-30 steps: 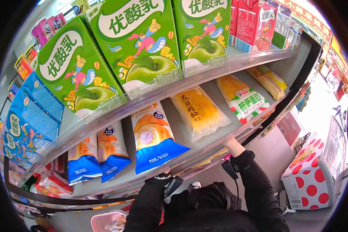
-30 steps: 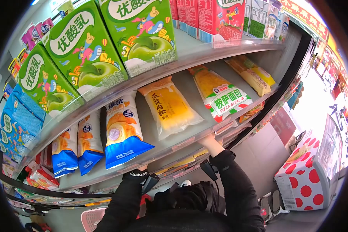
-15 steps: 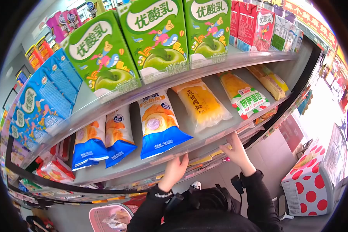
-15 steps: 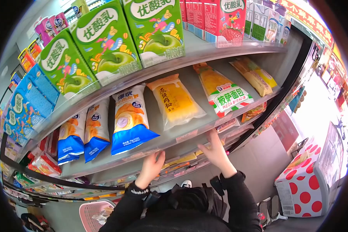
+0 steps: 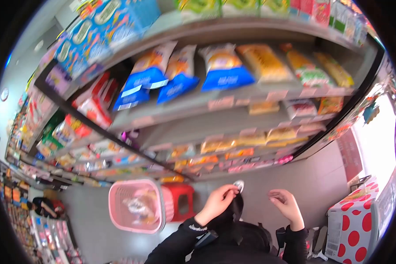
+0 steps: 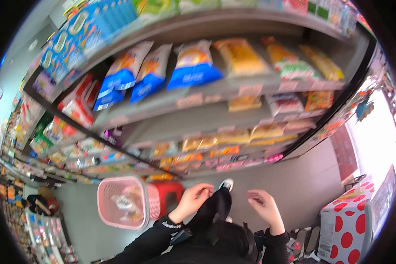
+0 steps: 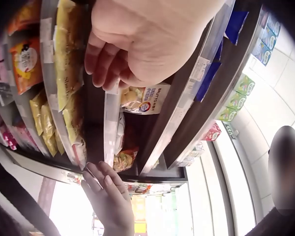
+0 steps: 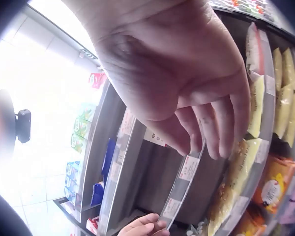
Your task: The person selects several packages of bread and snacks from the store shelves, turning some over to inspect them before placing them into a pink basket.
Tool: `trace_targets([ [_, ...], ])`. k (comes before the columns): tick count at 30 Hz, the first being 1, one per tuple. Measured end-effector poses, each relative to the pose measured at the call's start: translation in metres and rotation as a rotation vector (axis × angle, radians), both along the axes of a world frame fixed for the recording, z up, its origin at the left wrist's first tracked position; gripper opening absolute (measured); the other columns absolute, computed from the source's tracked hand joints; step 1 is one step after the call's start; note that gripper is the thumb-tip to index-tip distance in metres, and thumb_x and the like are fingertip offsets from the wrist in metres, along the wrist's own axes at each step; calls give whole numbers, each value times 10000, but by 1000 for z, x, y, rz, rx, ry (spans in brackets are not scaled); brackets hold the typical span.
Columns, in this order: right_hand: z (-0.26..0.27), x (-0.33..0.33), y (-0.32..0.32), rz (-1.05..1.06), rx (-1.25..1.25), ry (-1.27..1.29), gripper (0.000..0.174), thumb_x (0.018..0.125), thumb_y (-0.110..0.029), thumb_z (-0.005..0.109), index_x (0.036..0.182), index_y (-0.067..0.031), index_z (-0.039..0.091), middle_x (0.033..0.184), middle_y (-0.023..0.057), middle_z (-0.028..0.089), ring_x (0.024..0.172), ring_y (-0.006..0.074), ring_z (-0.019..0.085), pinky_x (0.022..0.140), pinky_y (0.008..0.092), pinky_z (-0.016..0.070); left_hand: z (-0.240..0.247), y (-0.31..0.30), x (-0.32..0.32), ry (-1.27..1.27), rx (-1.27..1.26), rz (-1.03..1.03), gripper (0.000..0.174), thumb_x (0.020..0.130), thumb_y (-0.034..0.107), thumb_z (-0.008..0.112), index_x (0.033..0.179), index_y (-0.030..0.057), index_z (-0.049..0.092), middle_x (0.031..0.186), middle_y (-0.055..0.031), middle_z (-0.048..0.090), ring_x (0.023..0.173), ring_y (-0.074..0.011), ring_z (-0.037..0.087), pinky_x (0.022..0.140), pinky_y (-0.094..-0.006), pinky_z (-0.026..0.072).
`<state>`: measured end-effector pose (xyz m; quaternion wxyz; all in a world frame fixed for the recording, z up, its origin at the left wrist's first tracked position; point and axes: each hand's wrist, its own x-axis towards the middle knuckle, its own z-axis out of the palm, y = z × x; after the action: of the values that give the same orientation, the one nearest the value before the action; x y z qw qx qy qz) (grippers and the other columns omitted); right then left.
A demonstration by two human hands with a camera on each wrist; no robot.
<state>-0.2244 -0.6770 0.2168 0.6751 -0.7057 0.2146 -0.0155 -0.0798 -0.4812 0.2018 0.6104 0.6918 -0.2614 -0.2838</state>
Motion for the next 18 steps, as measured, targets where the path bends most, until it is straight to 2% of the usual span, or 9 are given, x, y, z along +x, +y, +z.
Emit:
trace_targets([
  [4, -20, -37, 52, 16, 116, 46, 220, 753, -14, 515, 972, 7, 510, 900, 71, 561, 830, 120, 536, 738, 241, 421, -17, 49, -49, 98, 104, 14, 169, 812, 40, 423, 949, -3, 514, 787, -68, 577, 734, -121, 557, 665, -233, 438],
  [9, -22, -55, 97, 137, 105, 121, 202, 756, -33, 523, 955, 0, 523, 892, 66, 569, 826, 124, 541, 748, 247, 423, -29, 112, -78, 214, 129, 145, 183, 807, -4, 381, 934, -26, 511, 810, -73, 560, 723, -104, 542, 670, -215, 436],
  [13, -20, -52, 126, 169, 118, 95, 209, 756, -35, 525, 962, 0, 520, 899, 72, 570, 828, 134, 544, 751, 253, 425, -33, 152, -75, 159, 137, 245, 181, 807, -7, 378, 930, -28, 509, 804, -70, 562, 713, -108, 550, 659, -217, 443],
  [18, -15, -29, 165, 263, 83, 85, 212, 760, -41, 522, 968, 0, 516, 915, 78, 571, 832, 144, 547, 751, 257, 427, -58, 206, -47, 235, 44, 388, 181, 808, -1, 379, 938, -32, 500, 807, -97, 569, 717, -132, 562, 661, -235, 458],
])
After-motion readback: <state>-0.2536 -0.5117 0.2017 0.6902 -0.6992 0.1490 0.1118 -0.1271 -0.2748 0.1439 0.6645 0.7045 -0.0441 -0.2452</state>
